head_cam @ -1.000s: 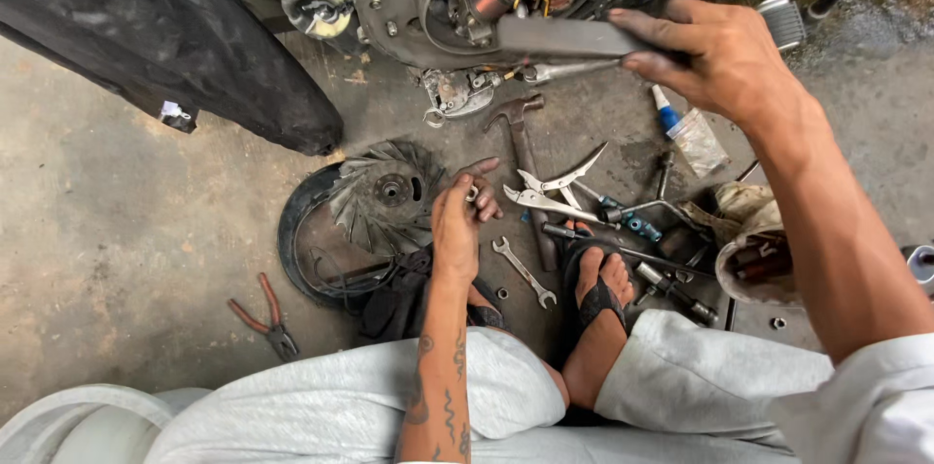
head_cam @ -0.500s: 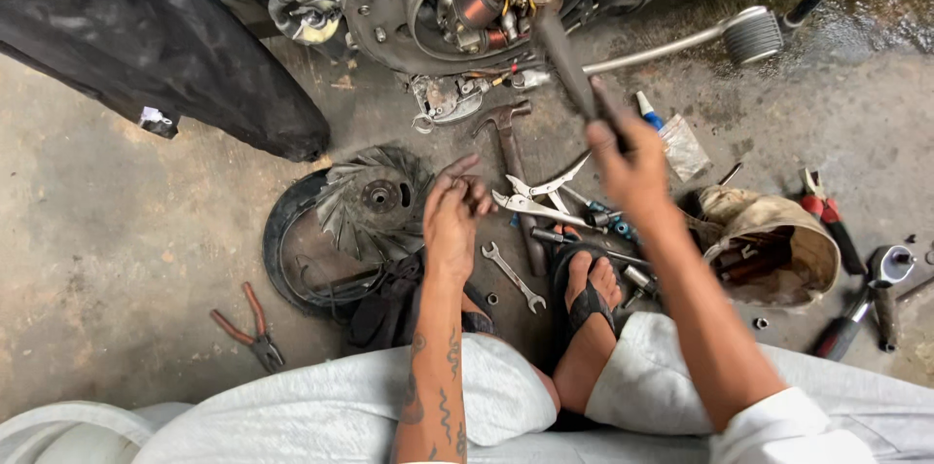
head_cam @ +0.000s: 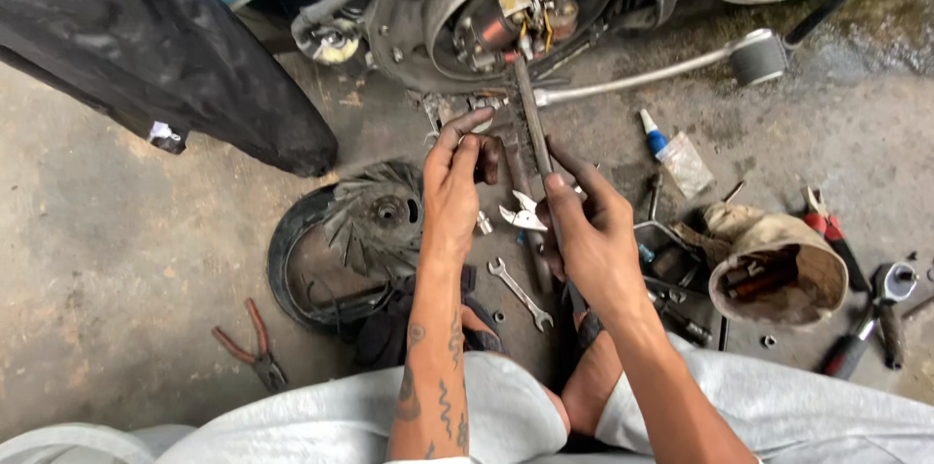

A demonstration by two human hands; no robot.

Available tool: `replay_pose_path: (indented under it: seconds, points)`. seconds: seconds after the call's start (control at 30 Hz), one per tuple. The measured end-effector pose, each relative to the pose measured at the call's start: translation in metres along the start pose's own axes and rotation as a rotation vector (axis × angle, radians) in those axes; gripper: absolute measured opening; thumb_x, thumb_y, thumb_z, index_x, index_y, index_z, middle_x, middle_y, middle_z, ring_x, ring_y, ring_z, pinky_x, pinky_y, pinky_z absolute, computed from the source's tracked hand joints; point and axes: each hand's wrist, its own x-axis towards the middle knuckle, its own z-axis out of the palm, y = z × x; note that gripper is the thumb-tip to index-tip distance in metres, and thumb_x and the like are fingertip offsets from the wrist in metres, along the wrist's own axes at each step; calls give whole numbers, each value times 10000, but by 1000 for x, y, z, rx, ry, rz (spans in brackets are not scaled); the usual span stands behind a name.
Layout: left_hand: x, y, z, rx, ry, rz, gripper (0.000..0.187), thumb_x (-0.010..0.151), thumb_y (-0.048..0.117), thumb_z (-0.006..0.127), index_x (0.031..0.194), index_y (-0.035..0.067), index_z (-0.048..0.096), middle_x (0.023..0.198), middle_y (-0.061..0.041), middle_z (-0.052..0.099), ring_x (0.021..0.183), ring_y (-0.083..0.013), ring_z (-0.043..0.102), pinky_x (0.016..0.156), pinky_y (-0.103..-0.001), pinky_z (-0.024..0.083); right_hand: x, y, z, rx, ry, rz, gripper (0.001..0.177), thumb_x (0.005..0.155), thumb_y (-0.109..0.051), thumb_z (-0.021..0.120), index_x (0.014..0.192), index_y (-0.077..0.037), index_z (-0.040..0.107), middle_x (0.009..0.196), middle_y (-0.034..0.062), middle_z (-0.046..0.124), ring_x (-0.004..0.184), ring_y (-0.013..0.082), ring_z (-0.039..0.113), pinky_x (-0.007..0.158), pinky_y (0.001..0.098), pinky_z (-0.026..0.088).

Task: The person sits on the ground and uses a wrench to loosen and remove a bolt from the scooter engine. They then use a metal file to smooth the bolt and reinsert it into the engine.

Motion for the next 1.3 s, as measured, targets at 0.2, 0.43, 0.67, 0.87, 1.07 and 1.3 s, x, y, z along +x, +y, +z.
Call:
replay_pose_path:
  seconds: [0.2, 0.43, 0.67, 0.87, 1.07, 1.3]
  points:
    - [11, 10, 1, 8, -46, -13, 332, 1028, 91, 417, 1278, 67, 634, 731, -59, 581, 614, -122, 527, 595, -244, 458, -2, -12, 4, -116, 64, -97, 373, 1014, -142, 520, 1381, -130, 589, 608, 140, 589, 290, 203, 521, 238, 269, 369]
    - [21, 16, 14, 87, -131, -23, 349, 1045, 90, 423, 1362, 65, 565, 650, -58, 565, 566, -140, 527, 543, -254, 469, -1, -49, 0, -675, 36, -141, 432, 977, -284, 554, 1399, -194, 568, 1241, 227, 666, 1096, 507, 607, 850, 641, 497]
    - [24, 19, 18, 167, -205, 31, 392, 1067, 84, 392, 1443, 72, 503, 700, -83, 588, 639, -143, 536, 581, -258, 509, 10, -37, -21, -577, -1, -167, 438, 992, -220, 517, 1401, -79, 583, 1115, 240, 672, 952, 389, 610, 732, 527, 507]
    - [28, 3, 15, 116, -214, 1, 399, 1071, 85, 398, 1462, 75, 476, 723, -107, 609, 660, -152, 553, 566, -246, 495, 10, -24, -21, -477, 15, -166, 429, 964, -197, 569, 1386, -127, 598, 1261, 215, 675, 1197, 409, 598, 841, 510, 561]
    - [31, 0, 9, 50, -202, -20, 392, 1072, 82, 388, 1452, 71, 482, 756, -114, 616, 696, -147, 571, 575, -228, 494, 5, -24, -37, -685, -24, -155, 485, 946, -277, 599, 1418, -170, 568, 1160, 246, 696, 1100, 468, 627, 826, 582, 534]
    - [26, 3, 12, 130, -168, 35, 426, 1078, 107, 372, 1499, 112, 438, 747, -99, 659, 586, -124, 574, 527, -205, 469, 30, -8, -49, -1216, -119, -318, 455, 902, -320, 652, 1326, -199, 540, 996, 131, 666, 867, 443, 684, 675, 588, 559]
